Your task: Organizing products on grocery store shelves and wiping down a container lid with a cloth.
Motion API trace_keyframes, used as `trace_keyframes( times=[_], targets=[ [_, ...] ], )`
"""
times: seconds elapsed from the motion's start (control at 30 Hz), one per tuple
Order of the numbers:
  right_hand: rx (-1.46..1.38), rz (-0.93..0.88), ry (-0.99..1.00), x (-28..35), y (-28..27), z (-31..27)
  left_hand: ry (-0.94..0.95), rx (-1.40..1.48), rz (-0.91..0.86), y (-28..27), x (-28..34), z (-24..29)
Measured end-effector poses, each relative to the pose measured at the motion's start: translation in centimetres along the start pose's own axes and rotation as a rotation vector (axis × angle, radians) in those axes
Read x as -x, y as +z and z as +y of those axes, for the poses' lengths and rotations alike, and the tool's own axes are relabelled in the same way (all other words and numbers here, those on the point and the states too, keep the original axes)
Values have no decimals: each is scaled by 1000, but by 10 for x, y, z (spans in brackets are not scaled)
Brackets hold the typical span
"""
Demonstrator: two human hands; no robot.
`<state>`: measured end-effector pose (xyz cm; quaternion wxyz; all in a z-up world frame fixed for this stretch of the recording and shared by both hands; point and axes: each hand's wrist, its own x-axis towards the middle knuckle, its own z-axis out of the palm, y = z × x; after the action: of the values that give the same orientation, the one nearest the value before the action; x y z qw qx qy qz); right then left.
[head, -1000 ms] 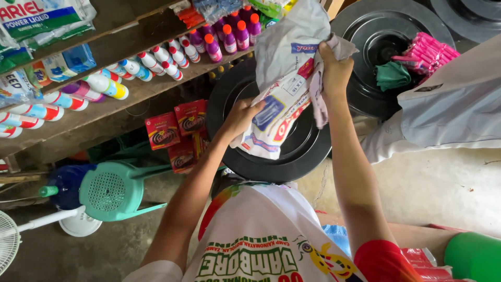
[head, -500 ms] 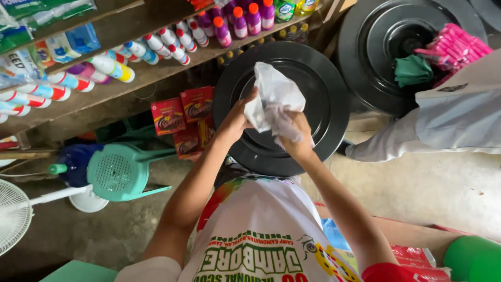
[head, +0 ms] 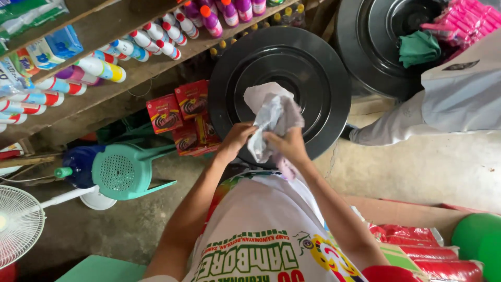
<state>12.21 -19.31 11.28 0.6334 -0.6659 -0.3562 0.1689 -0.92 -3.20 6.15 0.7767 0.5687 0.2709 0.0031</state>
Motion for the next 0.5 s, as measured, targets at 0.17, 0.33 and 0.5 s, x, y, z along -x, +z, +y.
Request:
trace_keyframes(
  times=[0.17, 0.33, 0.5],
  targets=[
    [183, 73, 384, 1, -11, 29, 229, -447, 305, 6, 3, 26],
    [328, 245, 430, 3, -48, 17, 271, -629, 406, 5, 13, 38],
    [256, 195, 105, 11, -65, -12, 241, -755, 395, 27, 36, 55]
  ],
)
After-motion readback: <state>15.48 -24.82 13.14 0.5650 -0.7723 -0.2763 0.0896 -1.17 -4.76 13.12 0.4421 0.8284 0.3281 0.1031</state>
